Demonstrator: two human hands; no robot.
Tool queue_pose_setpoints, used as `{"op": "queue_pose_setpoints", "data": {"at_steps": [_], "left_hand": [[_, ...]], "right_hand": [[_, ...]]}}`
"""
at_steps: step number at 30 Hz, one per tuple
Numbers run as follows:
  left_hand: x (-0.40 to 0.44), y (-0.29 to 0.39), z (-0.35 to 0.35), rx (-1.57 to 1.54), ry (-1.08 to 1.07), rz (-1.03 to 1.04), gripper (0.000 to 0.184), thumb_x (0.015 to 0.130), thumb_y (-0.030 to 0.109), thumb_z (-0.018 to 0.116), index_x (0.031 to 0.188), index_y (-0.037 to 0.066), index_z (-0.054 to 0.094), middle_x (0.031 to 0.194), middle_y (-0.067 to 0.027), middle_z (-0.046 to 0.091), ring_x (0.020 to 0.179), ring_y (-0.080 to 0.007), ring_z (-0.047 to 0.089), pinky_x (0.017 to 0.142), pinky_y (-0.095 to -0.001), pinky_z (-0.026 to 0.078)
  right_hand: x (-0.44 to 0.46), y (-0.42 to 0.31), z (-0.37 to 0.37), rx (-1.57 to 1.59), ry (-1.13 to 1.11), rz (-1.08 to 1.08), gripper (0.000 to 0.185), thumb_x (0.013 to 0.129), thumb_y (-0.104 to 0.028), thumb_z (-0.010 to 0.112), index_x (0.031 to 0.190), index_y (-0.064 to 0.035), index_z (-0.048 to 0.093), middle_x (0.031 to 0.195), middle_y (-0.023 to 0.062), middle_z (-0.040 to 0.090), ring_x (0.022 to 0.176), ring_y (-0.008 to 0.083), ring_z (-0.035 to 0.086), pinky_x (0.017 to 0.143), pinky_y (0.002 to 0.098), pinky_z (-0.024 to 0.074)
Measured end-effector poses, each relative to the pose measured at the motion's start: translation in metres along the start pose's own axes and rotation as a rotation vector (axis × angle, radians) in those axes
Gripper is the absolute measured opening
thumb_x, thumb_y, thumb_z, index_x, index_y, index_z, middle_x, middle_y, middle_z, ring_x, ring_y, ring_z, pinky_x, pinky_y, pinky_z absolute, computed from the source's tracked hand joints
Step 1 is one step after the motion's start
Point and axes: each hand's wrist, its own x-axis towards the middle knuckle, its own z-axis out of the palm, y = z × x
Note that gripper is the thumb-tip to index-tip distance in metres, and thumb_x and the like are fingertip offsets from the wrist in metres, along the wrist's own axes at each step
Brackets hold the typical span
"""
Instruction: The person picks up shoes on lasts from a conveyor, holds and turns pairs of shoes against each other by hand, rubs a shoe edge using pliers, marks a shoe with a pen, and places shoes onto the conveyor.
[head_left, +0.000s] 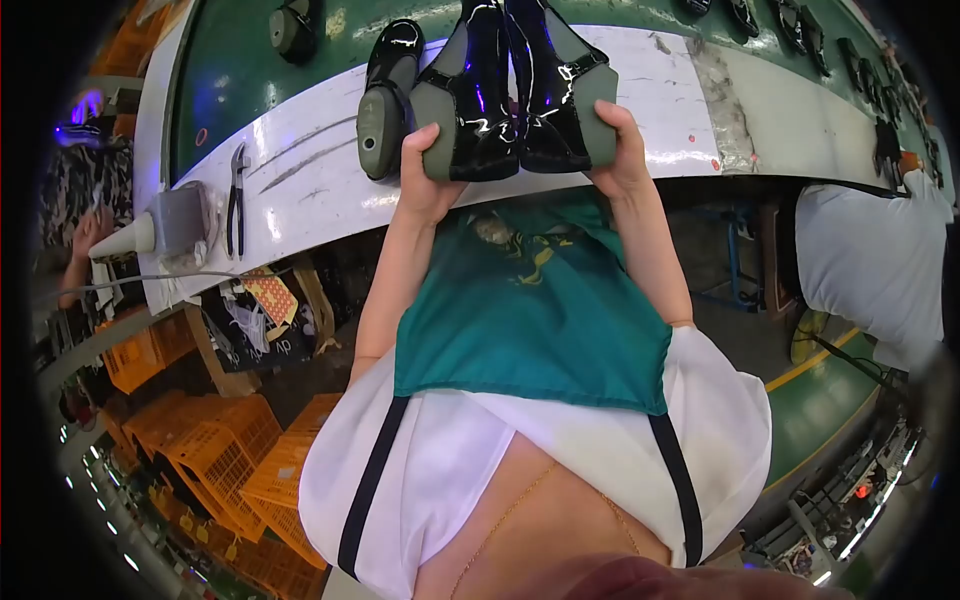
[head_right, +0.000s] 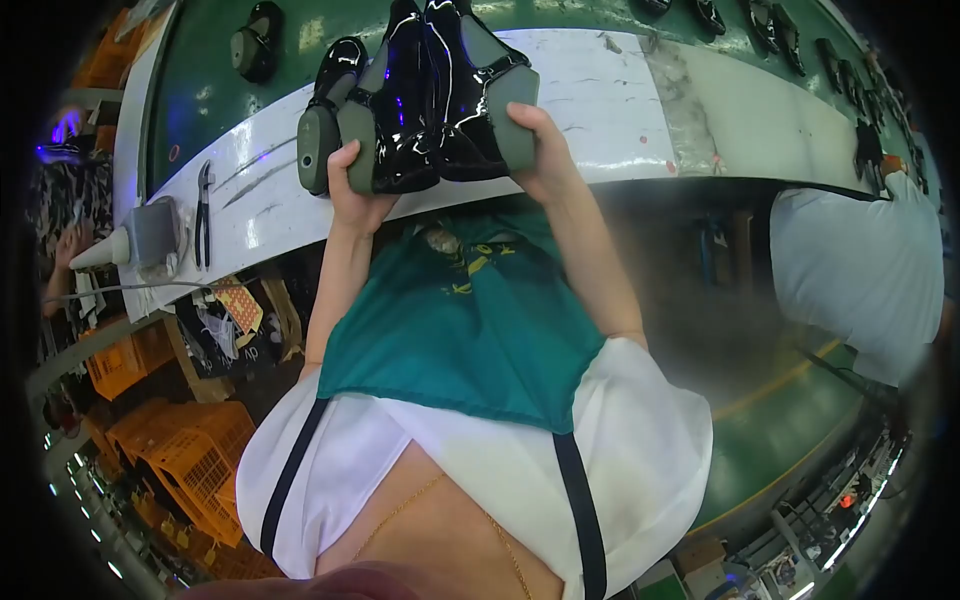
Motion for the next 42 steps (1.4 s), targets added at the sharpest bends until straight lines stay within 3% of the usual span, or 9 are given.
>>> {"op": "queue_pose_setpoints", "data": {"at_steps": [6,12,19,24,27,33,37,42], "left_hand": [[-0.003,0.003,0.009,0.0,0.083,-0.015,0.055,0.084,0.037,0.047,0.131,0.009,0.046,0.122,-0.01,0.058,0.11,-0.0261,0.058,0.095,-0.0432,0.046],[-0.003,0.002,0.011,-0.001,0.115,-0.037,0.055,0.085,0.04,0.045,0.129,0.006,0.049,0.118,-0.01,0.061,0.11,-0.0235,0.059,0.094,-0.0393,0.046],[-0.005,0.004,0.01,0.04,0.094,-0.04,0.056,0.084,0.037,0.047,0.132,0.007,0.046,0.124,-0.0112,0.058,0.113,-0.0261,0.057,0.096,-0.0428,0.045],[-0.01,0.008,0.014,0.049,0.018,0.036,0.056,0.084,0.034,0.047,0.131,0.006,0.043,0.12,-0.0133,0.058,0.112,-0.0283,0.057,0.096,-0.047,0.046],[-0.012,0.008,0.013,0.102,0.061,0.064,0.053,0.084,0.034,0.047,0.128,0.005,0.045,0.118,-0.0136,0.059,0.11,-0.0296,0.058,0.096,-0.0479,0.046],[-0.015,0.01,0.017,0.119,0.061,0.094,0.05,0.084,0.034,0.048,0.125,0.005,0.048,0.116,-0.0126,0.06,0.108,-0.0288,0.059,0.095,-0.0462,0.047],[-0.015,0.01,0.017,0.088,0.054,0.06,0.051,0.084,0.034,0.047,0.127,0.006,0.048,0.117,-0.0118,0.06,0.108,-0.0273,0.059,0.094,-0.0445,0.047],[-0.015,0.011,0.02,0.033,0.085,0.047,0.054,0.083,0.035,0.047,0.129,0.007,0.048,0.122,-0.0097,0.058,0.11,-0.0246,0.058,0.093,-0.0416,0.048]], "right_hand": [[-0.002,-0.002,0.014,-0.032,0.013,-0.017,0.051,0.087,-0.034,0.053,0.124,0.0004,0.051,0.114,0.0131,0.063,0.103,0.0241,0.063,0.09,0.0395,0.0516],[-0.003,-0.003,0.016,-0.041,0.001,0.007,0.05,0.087,-0.035,0.053,0.123,-0.0004,0.052,0.113,0.0122,0.063,0.102,0.0229,0.064,0.089,0.0387,0.0517],[-0.003,-0.001,0.01,-0.028,0.03,0.001,0.052,0.086,-0.035,0.053,0.124,0.0003,0.052,0.114,0.0133,0.063,0.102,0.025,0.063,0.09,0.0402,0.0516],[-0.005,-0.003,0.019,0.162,-0.227,-0.011,0.063,0.083,-0.037,0.052,0.132,0.0007,0.044,0.123,0.0163,0.058,0.107,0.0293,0.061,0.093,0.0426,0.0503],[0.0,0.004,0.002,0.117,-0.132,-0.048,0.068,0.081,-0.038,0.053,0.136,0.0,0.04,0.126,0.0174,0.056,0.108,0.0306,0.061,0.093,0.0437,0.0505],[-0.003,0.002,0.008,0.041,-0.157,-0.093,0.071,0.079,-0.039,0.054,0.136,0.0002,0.039,0.125,0.018,0.056,0.109,0.0324,0.06,0.092,0.0453,0.0515],[-0.007,-0.004,0.018,0.045,-0.197,-0.063,0.068,0.08,-0.037,0.054,0.135,0.0014,0.041,0.124,0.0178,0.057,0.107,0.0311,0.061,0.092,0.0441,0.0516],[-0.009,-0.005,0.017,-0.115,0.016,-0.019,0.056,0.085,-0.037,0.054,0.127,0.0007,0.048,0.115,0.0139,0.062,0.103,0.0233,0.062,0.092,0.037,0.0489]]}}
